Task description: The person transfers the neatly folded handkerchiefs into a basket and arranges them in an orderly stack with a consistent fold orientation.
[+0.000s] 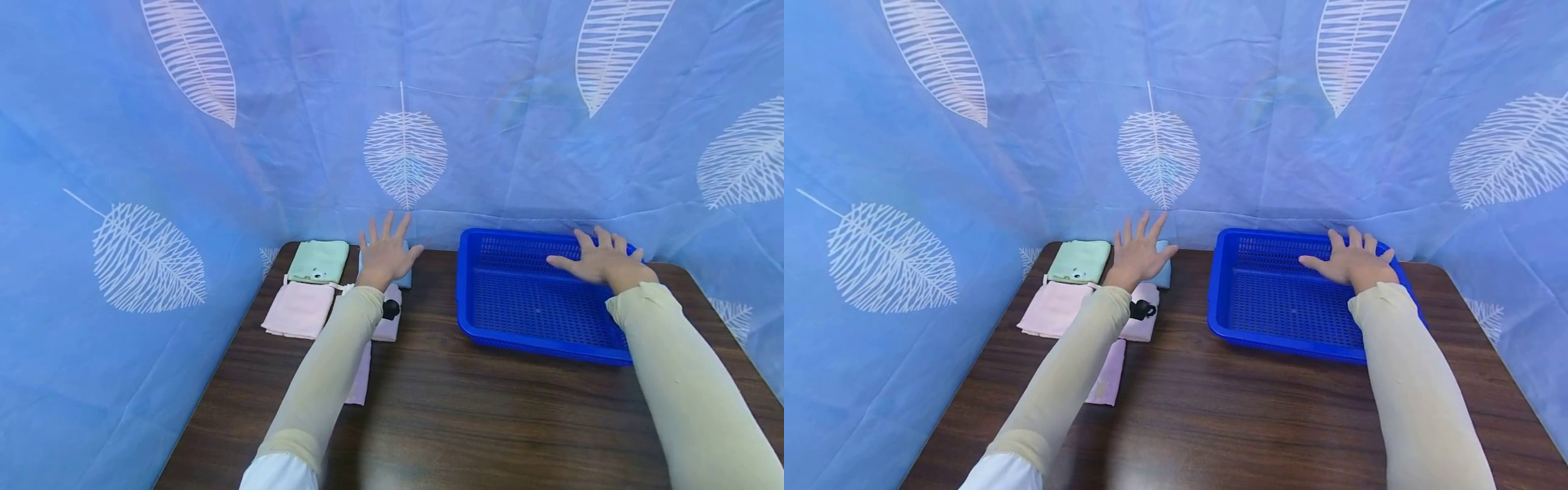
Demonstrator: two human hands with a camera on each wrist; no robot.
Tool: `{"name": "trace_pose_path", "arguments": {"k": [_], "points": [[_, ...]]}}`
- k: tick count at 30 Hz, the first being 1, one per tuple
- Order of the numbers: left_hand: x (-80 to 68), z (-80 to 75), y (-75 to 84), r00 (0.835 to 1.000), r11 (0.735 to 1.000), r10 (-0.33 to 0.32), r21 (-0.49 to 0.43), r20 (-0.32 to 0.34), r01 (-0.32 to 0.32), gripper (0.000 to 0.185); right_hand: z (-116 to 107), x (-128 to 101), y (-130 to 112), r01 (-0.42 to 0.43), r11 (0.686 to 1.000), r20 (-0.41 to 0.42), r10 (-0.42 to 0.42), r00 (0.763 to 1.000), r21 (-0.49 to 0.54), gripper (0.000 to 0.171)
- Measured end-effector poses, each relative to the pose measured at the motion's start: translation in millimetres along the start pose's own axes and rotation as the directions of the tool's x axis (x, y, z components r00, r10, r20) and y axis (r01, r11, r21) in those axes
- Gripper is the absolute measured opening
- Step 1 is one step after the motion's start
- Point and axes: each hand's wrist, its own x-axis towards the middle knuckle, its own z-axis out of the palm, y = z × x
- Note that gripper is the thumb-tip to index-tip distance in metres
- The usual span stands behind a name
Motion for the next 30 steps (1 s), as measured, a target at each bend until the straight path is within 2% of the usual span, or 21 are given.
{"name": "trace_pose_path", "arguments": {"k": [6,12,30], "points": [[-3.4,5.9,-8.3,1.0,1.0,-0.017,-0.003,0.011,0.017,0.073,-3.5,-5.0,6.8,0.008,1.0,0.049,-0.007,0.999,-0.019,0.114],[-7.5,8.2,-13.9,1.0,1.0,-0.024,0.002,-0.004,0.024,0.073,-5.0,-6.7,15.4,0.004,1.0,0.087,-0.002,0.996,-0.019,0.113],[-26.1,19.6,-26.1,0.999,1.0,-0.017,-0.021,-0.031,0.017,0.072,-8.5,-18.6,49.0,-0.022,0.999,0.138,0.027,0.99,-0.038,0.114]]}}
